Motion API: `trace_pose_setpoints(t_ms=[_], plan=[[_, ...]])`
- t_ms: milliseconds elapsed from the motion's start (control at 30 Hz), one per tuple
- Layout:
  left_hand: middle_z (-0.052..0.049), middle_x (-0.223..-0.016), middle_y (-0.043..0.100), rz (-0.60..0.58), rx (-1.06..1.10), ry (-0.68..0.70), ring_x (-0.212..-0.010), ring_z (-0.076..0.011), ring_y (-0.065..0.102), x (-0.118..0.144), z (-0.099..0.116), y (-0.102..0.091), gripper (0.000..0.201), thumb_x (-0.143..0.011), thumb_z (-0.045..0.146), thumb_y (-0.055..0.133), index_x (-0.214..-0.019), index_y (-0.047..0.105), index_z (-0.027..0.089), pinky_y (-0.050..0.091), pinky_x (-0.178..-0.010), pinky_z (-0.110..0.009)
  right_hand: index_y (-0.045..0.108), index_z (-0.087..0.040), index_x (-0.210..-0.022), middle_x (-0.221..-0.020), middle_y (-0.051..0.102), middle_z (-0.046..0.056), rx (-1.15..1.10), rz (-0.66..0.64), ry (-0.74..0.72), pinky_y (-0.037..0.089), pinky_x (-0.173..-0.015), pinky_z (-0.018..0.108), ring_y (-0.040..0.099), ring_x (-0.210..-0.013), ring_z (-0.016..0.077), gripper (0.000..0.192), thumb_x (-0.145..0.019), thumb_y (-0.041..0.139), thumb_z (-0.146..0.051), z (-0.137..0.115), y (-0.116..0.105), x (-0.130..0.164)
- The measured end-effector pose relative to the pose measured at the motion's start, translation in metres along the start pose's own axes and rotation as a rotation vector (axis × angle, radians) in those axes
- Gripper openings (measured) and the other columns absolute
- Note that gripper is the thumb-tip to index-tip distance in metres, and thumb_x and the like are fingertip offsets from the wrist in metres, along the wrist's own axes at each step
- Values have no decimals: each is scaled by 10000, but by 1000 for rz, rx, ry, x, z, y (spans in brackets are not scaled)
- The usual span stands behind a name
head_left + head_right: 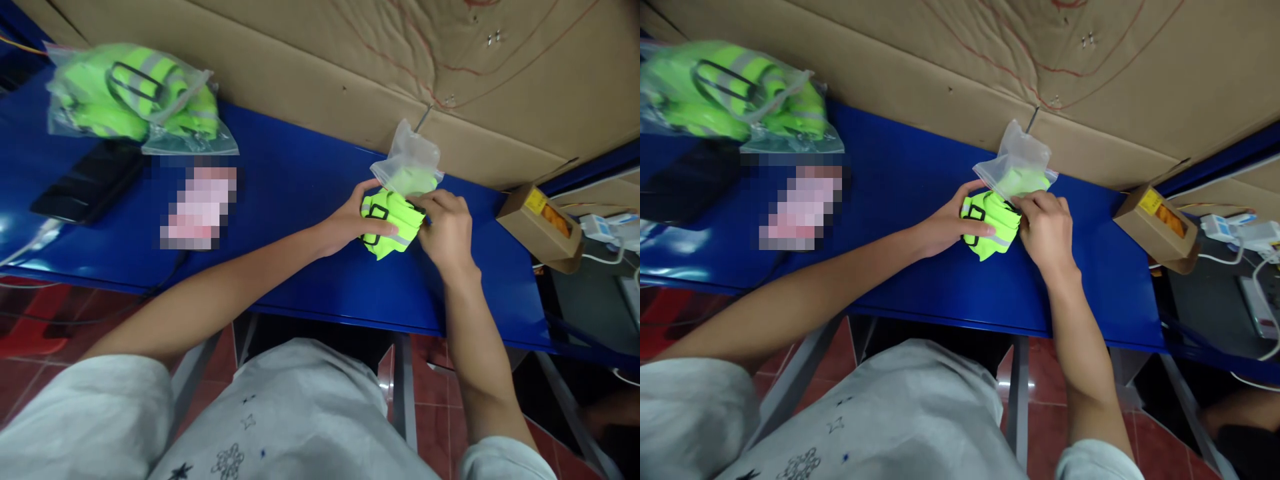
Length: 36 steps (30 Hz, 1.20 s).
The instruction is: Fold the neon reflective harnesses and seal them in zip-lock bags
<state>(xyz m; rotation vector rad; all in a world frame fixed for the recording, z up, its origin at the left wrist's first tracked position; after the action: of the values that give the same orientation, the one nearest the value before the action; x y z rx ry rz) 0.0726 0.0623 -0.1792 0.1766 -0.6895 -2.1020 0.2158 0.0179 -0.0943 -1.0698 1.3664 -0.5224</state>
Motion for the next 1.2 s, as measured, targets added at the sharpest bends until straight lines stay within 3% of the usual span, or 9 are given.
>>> trace_pose_setpoints(t_ms=[167,233,367,433,600,867,967,1067,1200], plan=[[-63,-1124,761,-101,8,-41,-994,-211,733,0,3,6,724,-564,223,1006,-1204,667,198,581,-927,-376,746,-234,-842,-1000,801,57,-239,-41,-12,530,-829,413,740,-933,249,180,-884,602,-133,-5,6,-2],[-72,-1089,769,-126,-27,-34,-953,-208,735,1,7,8,633,-596,244,995,-1150,699,171,585,-905,-378,739,-236,-832,-912,780,34,-408,-23,80,535,-755,372,716,-832,214,150,-895,614,-184,3,8,-4],[-57,-1071,775,-23,-145,2,-972,-211,727,2,14,0,648,-564,210,991,-1137,689,179,576,-904,-378,749,-247,-910,-866,765,8,-667,53,338,543,-695,334,685,-751,182,130,-941,674,-349,25,11,-3],[-54,-1058,774,14,-194,1,-964,-208,721,3,13,-1,654,-559,196,982,-1136,675,179,572,-900,-381,739,-252,-941,-898,766,15,-661,100,339,556,-718,340,694,-785,186,178,-976,679,-416,21,3,-3],[-59,-1030,772,-15,-181,74,-946,-198,714,4,21,6,538,-601,181,936,-1087,706,162,569,-891,-365,711,-274,-1042,-1019,754,59,-358,139,49,562,-873,423,714,-981,240,237,-1091,548,-439,-19,-24,-5],[-19,-1033,717,176,-116,82,-956,-198,686,-1,23,-15,617,-582,239,948,-1097,610,202,557,-880,-376,671,-267,-1139,-1091,757,89,-90,122,-61,496,-951,492,709,-1063,283,247,-1125,443,-361,-18,-18,0],[11,-989,680,246,-117,156,-967,-192,674,0,29,-23,608,-587,237,955,-1063,577,217,545,-895,-364,687,-284,-1135,-1143,760,100,-87,51,-77,475,-992,518,699,-1085,298,229,-1111,466,-341,-23,-11,1],[17,-971,660,266,-127,194,-954,-185,658,0,30,-25,665,-561,243,982,-1057,540,219,537,-866,-346,703,-273,-1068,-1118,757,97,-243,23,-17,495,-989,505,696,-1078,293,232,-1098,525,-419,-24,-5,-1],[10,-1003,667,147,-64,208,-984,-179,663,0,27,-13,761,-542,341,1047,-1064,504,230,545,-886,-335,592,-243,-772,-763,635,16,-600,104,291,530,-741,365,624,-762,188,545,-1045,525,-710,1,11,0]])
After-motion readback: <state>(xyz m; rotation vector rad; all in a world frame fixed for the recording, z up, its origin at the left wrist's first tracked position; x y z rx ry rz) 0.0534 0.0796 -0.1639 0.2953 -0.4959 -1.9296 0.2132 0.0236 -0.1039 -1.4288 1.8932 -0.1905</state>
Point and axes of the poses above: each hand's wrist, its own x-axis away from the middle knuckle, its own y-axis out of the palm, z = x × y, the point moved 9 cm from there along -x, towards the middle knuckle
